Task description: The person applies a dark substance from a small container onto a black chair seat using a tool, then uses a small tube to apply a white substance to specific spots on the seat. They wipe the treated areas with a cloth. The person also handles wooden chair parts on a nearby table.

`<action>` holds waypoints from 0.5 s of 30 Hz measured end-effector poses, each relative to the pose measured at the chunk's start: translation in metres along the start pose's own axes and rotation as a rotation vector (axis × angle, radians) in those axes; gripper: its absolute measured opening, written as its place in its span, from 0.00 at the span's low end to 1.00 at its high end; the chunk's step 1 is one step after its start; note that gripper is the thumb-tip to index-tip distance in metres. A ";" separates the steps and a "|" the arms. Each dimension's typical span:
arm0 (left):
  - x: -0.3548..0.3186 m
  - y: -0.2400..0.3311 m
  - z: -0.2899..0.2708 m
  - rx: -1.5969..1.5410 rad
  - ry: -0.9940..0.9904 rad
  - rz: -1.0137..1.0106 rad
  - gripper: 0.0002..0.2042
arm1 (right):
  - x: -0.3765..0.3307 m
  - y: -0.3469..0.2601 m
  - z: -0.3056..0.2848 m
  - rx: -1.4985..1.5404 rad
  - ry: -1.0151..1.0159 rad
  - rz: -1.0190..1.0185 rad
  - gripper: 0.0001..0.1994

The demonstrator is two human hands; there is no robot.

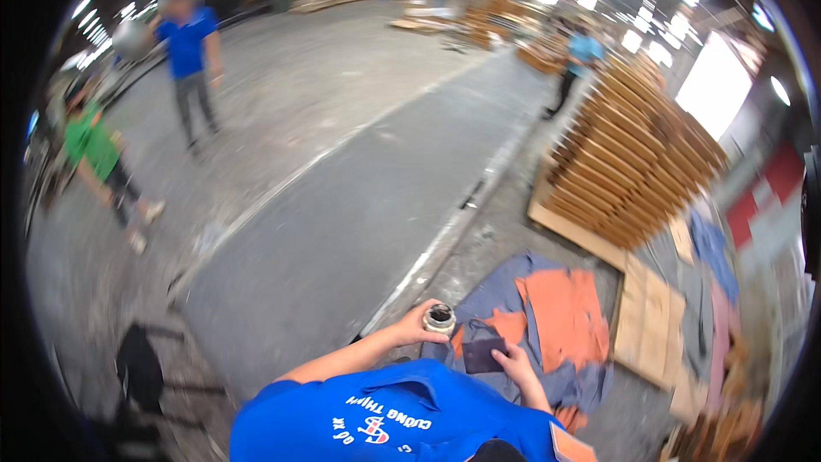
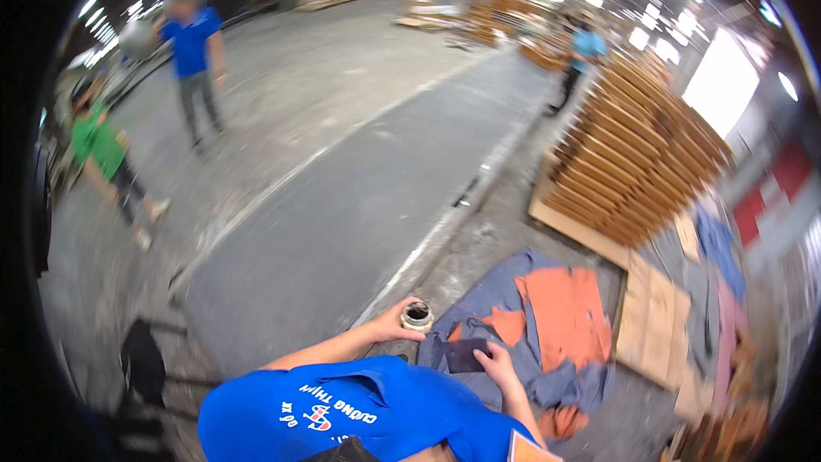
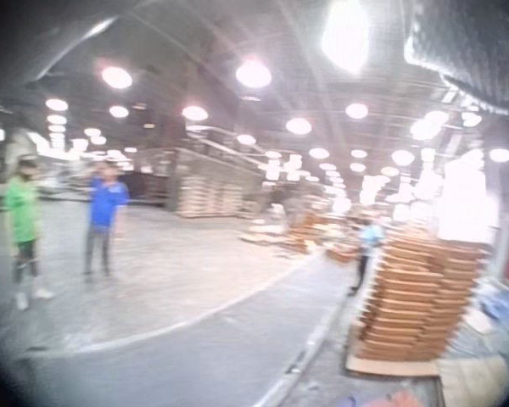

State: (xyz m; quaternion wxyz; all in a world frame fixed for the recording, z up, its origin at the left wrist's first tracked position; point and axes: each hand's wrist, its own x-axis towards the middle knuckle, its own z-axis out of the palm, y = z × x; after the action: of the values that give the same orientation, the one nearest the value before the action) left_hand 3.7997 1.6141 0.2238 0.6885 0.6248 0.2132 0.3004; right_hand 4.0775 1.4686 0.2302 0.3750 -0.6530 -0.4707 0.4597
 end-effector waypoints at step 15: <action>0.213 -0.029 0.082 -0.487 -0.411 -0.439 0.23 | -0.001 0.072 -0.154 -0.280 0.358 0.252 0.17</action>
State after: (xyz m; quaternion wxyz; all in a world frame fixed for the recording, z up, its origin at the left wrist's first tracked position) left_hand 4.0140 1.6979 0.2227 0.8929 0.4298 0.1220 0.0562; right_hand 4.2438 1.4386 0.2093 0.2978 -0.8230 -0.3709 0.3104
